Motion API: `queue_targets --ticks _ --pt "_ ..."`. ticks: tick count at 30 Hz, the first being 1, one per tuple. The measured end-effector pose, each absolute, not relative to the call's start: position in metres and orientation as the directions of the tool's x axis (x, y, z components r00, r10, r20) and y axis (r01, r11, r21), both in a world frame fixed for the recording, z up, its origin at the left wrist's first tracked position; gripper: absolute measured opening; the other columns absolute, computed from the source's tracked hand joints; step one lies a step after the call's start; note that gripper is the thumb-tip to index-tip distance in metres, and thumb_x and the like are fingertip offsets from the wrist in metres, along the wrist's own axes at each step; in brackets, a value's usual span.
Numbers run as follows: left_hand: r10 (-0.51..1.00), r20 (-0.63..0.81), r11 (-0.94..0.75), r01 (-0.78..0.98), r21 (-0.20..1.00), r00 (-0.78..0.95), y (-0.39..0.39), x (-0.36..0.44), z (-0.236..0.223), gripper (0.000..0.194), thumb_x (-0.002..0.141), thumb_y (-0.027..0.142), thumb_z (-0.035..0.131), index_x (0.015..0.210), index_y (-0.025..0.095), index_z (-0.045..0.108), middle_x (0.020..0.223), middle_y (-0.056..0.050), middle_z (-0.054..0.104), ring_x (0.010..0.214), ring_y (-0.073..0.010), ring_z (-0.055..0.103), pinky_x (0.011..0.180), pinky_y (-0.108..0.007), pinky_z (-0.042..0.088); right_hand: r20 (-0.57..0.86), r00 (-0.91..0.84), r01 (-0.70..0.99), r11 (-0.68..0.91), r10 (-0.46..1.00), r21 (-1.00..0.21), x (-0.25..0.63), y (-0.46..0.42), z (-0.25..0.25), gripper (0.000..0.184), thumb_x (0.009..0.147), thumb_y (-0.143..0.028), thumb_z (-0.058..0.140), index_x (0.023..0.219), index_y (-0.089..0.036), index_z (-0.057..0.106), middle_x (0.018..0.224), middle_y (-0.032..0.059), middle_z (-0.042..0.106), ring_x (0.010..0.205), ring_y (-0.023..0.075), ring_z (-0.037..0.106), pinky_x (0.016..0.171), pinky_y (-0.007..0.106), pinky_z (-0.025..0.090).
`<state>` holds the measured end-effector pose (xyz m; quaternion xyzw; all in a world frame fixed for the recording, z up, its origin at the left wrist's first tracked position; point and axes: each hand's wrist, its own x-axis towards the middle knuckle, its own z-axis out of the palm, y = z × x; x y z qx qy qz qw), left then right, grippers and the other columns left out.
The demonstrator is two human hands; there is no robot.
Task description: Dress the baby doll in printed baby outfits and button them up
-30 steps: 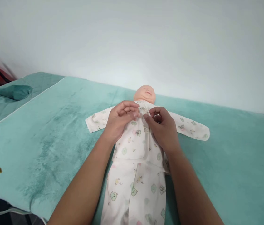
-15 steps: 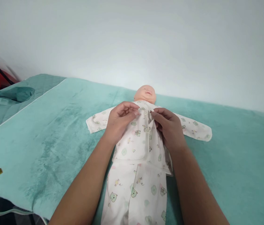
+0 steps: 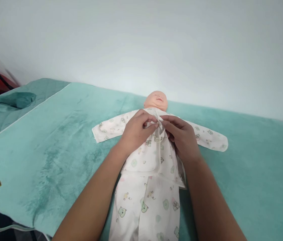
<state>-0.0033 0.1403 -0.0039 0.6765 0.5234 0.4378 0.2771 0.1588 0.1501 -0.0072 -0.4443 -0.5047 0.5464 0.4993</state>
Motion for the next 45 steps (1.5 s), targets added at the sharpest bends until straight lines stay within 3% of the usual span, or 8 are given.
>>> queue_targets --ticks 5,10,22,30,35,40,45 --pt "0.935 0.345 -0.342 0.481 0.807 0.084 0.1401 -0.0037 -0.0031 0.007 0.082 0.026 0.064 0.087 0.021 0.066 0.092 0.0 0.059 0.07 -0.0111 0.048 0.067 -0.027 0.041 0.007 -0.096 -0.077 0.0 0.995 -0.997 0.1592 0.1509 -0.0072 0.021 0.074 -0.035 0.075 0.091 -0.022 0.075 0.055 -0.0048 0.046 0.051 0.0061 0.035 0.044 0.02 0.024" --pt "0.92 0.377 -0.383 0.443 0.81 0.107 0.1397 -0.0045 -0.0035 0.003 0.081 0.022 0.062 0.08 0.02 0.063 0.081 0.0 0.062 0.072 -0.0125 0.051 0.068 -0.027 0.042 0.021 -0.089 -0.074 0.014 0.996 -0.997 0.1593 0.1505 -0.0076 0.022 0.073 -0.036 0.076 0.088 -0.021 0.075 0.057 -0.0043 0.046 0.052 0.0066 0.036 0.044 0.02 0.026" --pt "0.96 0.276 -0.278 0.281 0.919 0.048 0.1393 -0.0046 -0.0018 0.012 0.082 0.03 0.063 0.09 0.022 0.068 0.07 0.002 0.054 0.066 -0.0126 0.048 0.066 -0.027 0.04 0.028 -0.129 -0.082 0.018 0.991 -0.996 0.1599 0.1502 -0.008 0.02 0.074 -0.035 0.074 0.089 -0.022 0.075 0.06 -0.0037 0.051 0.052 0.007 0.036 0.045 0.022 0.026" --pt "0.984 0.173 -0.176 0.157 0.972 0.031 0.1373 -0.0023 0.0016 0.015 0.081 0.03 0.064 0.093 0.021 0.062 0.082 -0.001 0.058 0.069 -0.011 0.047 0.062 -0.024 0.038 0.024 -0.131 -0.045 0.018 0.991 -0.999 0.1593 0.1491 -0.0074 0.021 0.075 -0.036 0.073 0.091 -0.022 0.075 0.058 -0.0043 0.048 0.052 0.0066 0.036 0.045 0.021 0.026" --pt "0.987 0.159 -0.161 0.083 0.983 0.037 0.1394 -0.0036 0.0014 0.011 0.079 0.023 0.064 0.089 0.02 0.06 0.079 0.0 0.058 0.068 -0.0102 0.048 0.061 -0.023 0.038 0.018 -0.111 -0.026 0.016 0.994 -1.0 0.1577 0.1491 -0.0082 0.023 0.074 -0.037 0.074 0.092 -0.022 0.076 0.059 -0.0037 0.05 0.052 0.0072 0.038 0.044 0.021 0.026" --pt "0.988 0.132 -0.127 -0.074 0.989 0.075 0.1405 -0.0071 0.0016 0.011 0.079 0.023 0.066 0.085 0.019 0.059 0.079 -0.001 0.058 0.071 -0.011 0.053 0.064 -0.024 0.04 0.028 -0.084 -0.046 0.024 0.996 -0.999 0.1555 0.1476 -0.0085 0.023 0.072 -0.037 0.075 0.091 -0.024 0.076 0.062 -0.0037 0.054 0.052 0.0074 0.038 0.046 0.022 0.031" --pt "0.989 0.134 -0.129 -0.078 0.989 0.058 0.141 -0.0064 0.001 0.013 0.077 0.026 0.069 0.083 0.019 0.06 0.073 0.001 0.054 0.066 -0.0097 0.049 0.061 -0.023 0.037 0.024 -0.097 -0.046 0.019 0.995 -0.999 0.1554 0.1463 -0.0104 0.028 0.072 -0.04 0.076 0.096 -0.025 0.076 0.073 -0.0013 0.063 0.061 0.0108 0.051 0.055 0.025 0.041"
